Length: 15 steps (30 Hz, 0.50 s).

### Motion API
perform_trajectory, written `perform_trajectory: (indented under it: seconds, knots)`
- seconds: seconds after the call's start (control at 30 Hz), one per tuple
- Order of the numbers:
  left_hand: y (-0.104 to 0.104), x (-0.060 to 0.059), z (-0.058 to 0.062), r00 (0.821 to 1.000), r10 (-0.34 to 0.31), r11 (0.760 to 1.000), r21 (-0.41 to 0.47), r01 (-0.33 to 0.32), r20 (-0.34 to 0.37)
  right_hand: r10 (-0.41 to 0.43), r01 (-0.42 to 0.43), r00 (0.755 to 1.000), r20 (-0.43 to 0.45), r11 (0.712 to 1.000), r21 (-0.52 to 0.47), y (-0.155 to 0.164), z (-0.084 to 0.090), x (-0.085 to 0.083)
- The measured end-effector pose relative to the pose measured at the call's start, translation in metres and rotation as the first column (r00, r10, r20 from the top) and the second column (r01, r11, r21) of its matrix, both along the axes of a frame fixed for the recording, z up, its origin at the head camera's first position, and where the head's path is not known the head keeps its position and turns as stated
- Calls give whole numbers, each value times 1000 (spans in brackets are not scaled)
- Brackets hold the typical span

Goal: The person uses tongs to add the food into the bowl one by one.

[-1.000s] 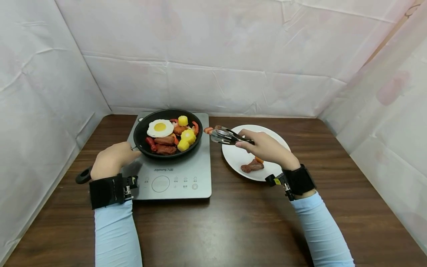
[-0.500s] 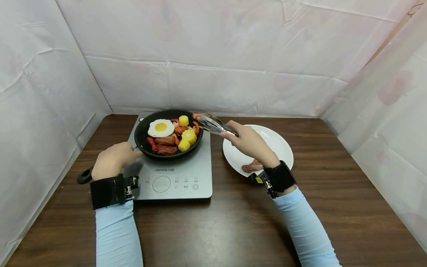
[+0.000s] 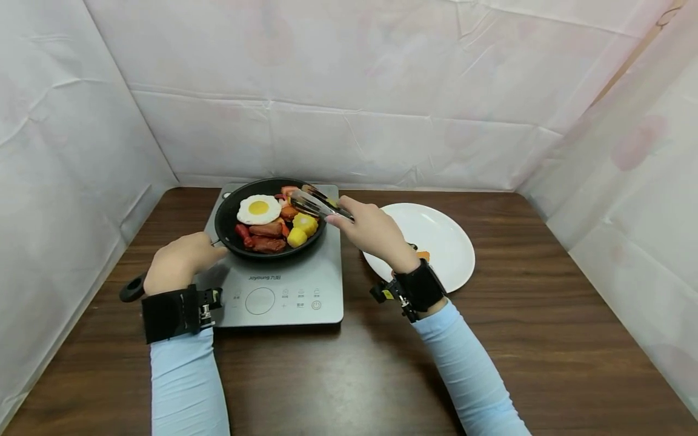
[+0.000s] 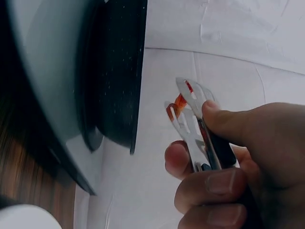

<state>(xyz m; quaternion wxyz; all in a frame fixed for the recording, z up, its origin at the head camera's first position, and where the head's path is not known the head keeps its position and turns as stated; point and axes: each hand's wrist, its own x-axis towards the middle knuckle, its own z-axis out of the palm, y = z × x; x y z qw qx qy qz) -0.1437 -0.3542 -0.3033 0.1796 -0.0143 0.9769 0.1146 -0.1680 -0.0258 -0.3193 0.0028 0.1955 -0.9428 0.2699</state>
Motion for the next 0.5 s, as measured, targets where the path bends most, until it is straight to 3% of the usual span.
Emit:
perform_trajectory:
  seconds: [0.3,0.5]
  knots:
    - [5,-1,-2,1000,-11,1000,17,11,-2,-25,22,999,48,998,61,-13,-6,-3]
    - [9,-1,0,1000,-6,1000,12,6,-7,-28,25,999,29,996,85,-16,-11,-5]
